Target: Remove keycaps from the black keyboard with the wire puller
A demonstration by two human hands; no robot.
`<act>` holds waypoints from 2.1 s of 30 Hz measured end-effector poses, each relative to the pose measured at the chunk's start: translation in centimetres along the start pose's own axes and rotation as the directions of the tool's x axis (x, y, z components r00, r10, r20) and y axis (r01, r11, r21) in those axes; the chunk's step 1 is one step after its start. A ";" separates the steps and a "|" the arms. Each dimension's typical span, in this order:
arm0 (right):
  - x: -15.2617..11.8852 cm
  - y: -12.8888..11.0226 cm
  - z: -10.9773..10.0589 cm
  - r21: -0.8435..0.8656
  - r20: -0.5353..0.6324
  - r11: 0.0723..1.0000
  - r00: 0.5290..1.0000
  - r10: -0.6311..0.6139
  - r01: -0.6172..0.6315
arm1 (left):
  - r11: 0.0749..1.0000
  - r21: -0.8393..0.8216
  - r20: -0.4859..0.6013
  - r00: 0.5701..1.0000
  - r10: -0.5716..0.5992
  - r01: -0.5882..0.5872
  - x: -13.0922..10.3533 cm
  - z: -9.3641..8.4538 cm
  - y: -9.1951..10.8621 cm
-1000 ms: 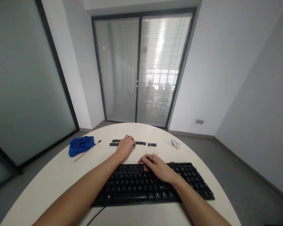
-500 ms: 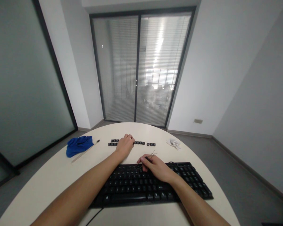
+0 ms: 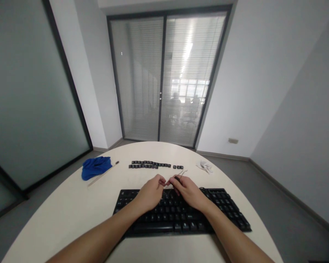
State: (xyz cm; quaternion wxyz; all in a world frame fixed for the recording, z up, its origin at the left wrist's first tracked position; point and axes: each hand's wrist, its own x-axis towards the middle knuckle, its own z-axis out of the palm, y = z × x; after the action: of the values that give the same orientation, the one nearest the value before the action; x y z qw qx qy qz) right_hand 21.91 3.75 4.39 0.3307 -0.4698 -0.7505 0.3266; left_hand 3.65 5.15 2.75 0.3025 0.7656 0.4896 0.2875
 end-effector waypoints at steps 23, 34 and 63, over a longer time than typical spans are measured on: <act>-0.4 -0.4 1.3 -0.320 0.079 0.939 0.991 -0.108 0.128 | 0.957 0.111 -0.007 0.963 0.271 -0.268 -2.7 0.7 -1.1; -0.4 -0.5 0.5 -0.195 -0.073 0.978 0.994 -0.084 0.069 | 0.947 0.085 0.065 0.951 0.303 -0.308 -1.7 -0.5 -2.1; -0.6 -0.7 0.7 -0.376 0.057 0.908 0.982 -0.178 0.186 | 0.931 0.148 0.066 0.943 0.327 -0.333 -1.8 -0.2 -1.8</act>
State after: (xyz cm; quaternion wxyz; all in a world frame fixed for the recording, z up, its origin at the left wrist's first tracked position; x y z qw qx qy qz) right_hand 21.21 2.84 4.42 0.2544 -0.4496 -0.8434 0.1480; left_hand 1.81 4.10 1.33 0.1985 0.8639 0.3689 0.2795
